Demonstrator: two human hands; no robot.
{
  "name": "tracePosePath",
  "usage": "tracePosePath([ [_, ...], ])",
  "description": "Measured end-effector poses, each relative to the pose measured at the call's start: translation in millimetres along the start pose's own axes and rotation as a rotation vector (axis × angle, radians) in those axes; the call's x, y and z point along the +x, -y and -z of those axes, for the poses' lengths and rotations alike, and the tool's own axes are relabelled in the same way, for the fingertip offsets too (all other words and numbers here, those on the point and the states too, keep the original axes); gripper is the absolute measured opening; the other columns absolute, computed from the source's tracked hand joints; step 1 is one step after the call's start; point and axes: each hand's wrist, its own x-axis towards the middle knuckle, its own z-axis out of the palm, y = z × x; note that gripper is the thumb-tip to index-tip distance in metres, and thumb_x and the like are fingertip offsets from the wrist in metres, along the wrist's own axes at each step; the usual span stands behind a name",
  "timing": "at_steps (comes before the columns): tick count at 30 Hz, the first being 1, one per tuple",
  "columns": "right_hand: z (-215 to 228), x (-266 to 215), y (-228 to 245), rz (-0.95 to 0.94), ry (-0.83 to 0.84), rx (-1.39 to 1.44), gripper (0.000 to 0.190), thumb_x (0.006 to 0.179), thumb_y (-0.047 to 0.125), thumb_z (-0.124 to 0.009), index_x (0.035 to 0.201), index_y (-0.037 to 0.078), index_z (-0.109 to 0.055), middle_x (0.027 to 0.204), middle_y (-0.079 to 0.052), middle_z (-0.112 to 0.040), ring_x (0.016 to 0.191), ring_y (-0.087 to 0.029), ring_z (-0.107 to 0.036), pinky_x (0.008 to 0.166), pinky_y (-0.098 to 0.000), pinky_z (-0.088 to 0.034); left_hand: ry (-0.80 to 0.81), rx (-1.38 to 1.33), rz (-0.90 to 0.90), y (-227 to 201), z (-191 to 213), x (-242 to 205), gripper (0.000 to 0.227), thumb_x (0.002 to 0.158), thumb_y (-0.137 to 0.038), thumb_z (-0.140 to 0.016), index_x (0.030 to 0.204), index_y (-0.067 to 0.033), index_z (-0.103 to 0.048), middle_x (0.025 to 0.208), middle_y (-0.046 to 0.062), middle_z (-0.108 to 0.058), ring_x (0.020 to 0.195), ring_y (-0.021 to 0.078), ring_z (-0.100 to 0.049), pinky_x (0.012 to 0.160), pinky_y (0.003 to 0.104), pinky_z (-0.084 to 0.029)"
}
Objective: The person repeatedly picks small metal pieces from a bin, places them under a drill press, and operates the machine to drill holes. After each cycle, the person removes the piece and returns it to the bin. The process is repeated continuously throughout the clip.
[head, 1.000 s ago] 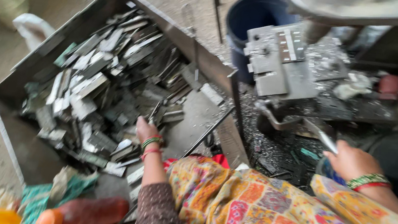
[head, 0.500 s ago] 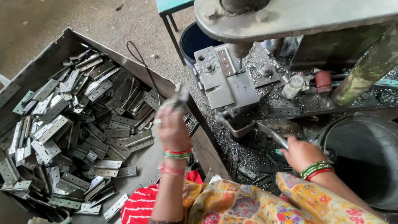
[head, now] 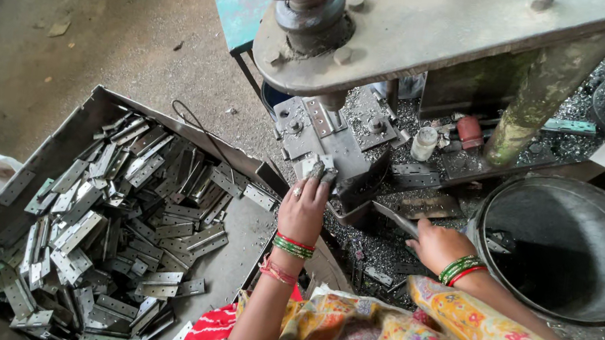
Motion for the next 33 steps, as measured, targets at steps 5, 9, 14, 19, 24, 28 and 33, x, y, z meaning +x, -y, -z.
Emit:
tracePosePath([
  [5, -4, -5, 0, 0.026, -0.022, 0.015, 0.040, 0.090, 0.042, -0.068, 0.107, 0.007, -0.056, 0.082, -0.019, -0.074, 0.076, -0.040, -0.074, 0.068, -0.0533, -0.059, -0.008, 0.016, 0.080, -7, -19, 31, 0.026, 0.094, -0.010, -0.063, 0.120, -0.0080, -0.069, 0.121, 0.012, -0.069, 0.110, 0.0287, -0.068, 0.086, 0.038, -0.057],
  [9, -3, -4, -2, 0.037, -0.047, 0.029, 0.043, 0.089, 0.043, -0.068, 0.107, 0.006, -0.055, 0.082, -0.021, -0.074, 0.077, -0.041, -0.074, 0.069, -0.0536, -0.059, -0.078, 0.185, -0.045, -27, -44, 63, 0.027, 0.096, -0.015, -0.062, 0.121, -0.0072, -0.068, 0.128, 0.015, -0.070, 0.105, 0.0294, -0.070, 0.088, 0.039, -0.058],
  [14, -6, -4, -4, 0.013, 0.020, 0.029, 0.040, 0.092, 0.044, -0.066, 0.103, 0.007, -0.056, 0.081, -0.021, -0.073, 0.078, -0.042, -0.073, 0.069, -0.0550, -0.057, -0.054, 0.044, -0.062, -77, -18, 21, 0.026, 0.099, -0.012, -0.061, 0.122, -0.0010, -0.067, 0.126, 0.021, -0.069, 0.109, 0.0306, -0.071, 0.093, 0.040, -0.058],
  [19, 0, -2, -2, 0.011, 0.039, 0.055, 0.039, 0.093, 0.043, -0.065, 0.103, 0.007, -0.056, 0.081, -0.020, -0.073, 0.077, -0.041, -0.073, 0.069, -0.0552, -0.057, -0.057, 0.012, -0.008, -75, 4, 17, 0.023, 0.100, -0.012, -0.061, 0.120, -0.0016, -0.066, 0.130, 0.017, -0.069, 0.111, 0.0309, -0.068, 0.095, 0.039, -0.057],
  [24, 7, -9, 2, 0.040, -0.004, 0.048, 0.042, 0.092, 0.043, -0.064, 0.112, 0.007, -0.054, 0.084, -0.021, -0.074, 0.080, -0.041, -0.074, 0.073, -0.0536, -0.059, 0.187, -0.033, 0.056, -55, -22, 42, 0.042, 0.091, -0.024, -0.063, 0.126, -0.0001, -0.064, 0.129, 0.019, -0.063, 0.124, 0.0347, -0.059, 0.114, 0.048, -0.040],
  [28, 12, -6, 5, -0.035, 0.084, 0.017, 0.042, 0.094, 0.046, -0.064, 0.111, 0.008, -0.057, 0.090, -0.019, -0.075, 0.087, -0.040, -0.074, 0.079, -0.0534, -0.059, 0.080, 0.156, 0.167, -53, -36, 37, 0.044, 0.094, -0.029, -0.056, 0.126, -0.0003, -0.065, 0.137, 0.019, -0.061, 0.138, 0.0350, -0.050, 0.122, 0.052, -0.025],
  [33, 25, 5, 13, -0.041, 0.092, -0.023, 0.038, 0.089, 0.042, -0.070, 0.105, 0.009, -0.062, 0.095, -0.019, -0.075, 0.091, -0.040, -0.073, 0.082, -0.0534, -0.057, 0.155, 0.173, 0.261, -47, -49, 44, 0.042, 0.101, -0.033, -0.049, 0.124, -0.0029, -0.069, 0.137, 0.017, -0.061, 0.140, 0.0369, -0.048, 0.124, 0.058, -0.020],
])
